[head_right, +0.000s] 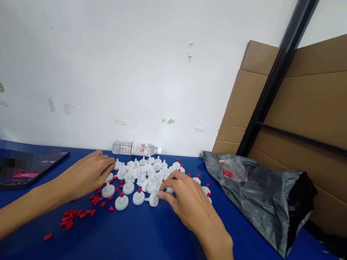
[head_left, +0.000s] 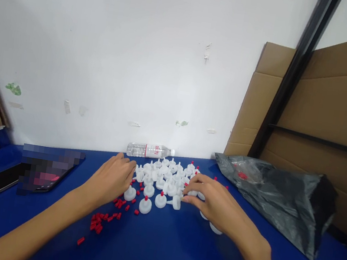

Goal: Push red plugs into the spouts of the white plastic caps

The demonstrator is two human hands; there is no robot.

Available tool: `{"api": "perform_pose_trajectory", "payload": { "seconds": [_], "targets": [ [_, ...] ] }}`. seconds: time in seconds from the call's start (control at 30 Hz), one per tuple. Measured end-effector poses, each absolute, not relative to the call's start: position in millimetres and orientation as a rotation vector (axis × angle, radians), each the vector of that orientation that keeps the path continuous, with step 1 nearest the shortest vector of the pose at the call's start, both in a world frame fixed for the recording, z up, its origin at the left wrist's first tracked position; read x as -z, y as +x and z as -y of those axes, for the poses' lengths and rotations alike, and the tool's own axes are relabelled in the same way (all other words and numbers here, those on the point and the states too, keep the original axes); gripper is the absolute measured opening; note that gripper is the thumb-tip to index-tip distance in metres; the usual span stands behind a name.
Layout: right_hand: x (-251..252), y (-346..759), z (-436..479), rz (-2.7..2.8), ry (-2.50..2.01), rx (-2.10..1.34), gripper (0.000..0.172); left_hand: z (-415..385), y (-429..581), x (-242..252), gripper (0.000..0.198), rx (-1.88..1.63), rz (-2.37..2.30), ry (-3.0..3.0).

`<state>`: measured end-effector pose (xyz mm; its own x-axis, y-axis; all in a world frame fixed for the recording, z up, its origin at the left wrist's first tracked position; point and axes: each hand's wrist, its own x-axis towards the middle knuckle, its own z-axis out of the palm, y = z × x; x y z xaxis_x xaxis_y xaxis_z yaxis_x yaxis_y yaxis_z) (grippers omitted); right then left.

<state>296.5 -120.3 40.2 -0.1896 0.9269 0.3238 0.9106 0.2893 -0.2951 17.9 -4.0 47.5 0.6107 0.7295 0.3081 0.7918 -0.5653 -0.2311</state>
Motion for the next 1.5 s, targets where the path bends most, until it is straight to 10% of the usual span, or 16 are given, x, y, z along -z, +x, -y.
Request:
{"api": "perform_pose_trajectory", "payload": {
  "seconds": [0.9,1.5],
  "targets": [
    [-42.2,303.3,115.0,1.909,-2.058,0.375,0.052,-11.6,3.9,-52.0,0.033,0.209,1.096,-2.562],
    [-38.8,301.5,113.7,2.010,-1.928,0.223,0.034,-6.5,9.6,-44.5,0.026,0.110,0.958,-2.719]
  ]
}}
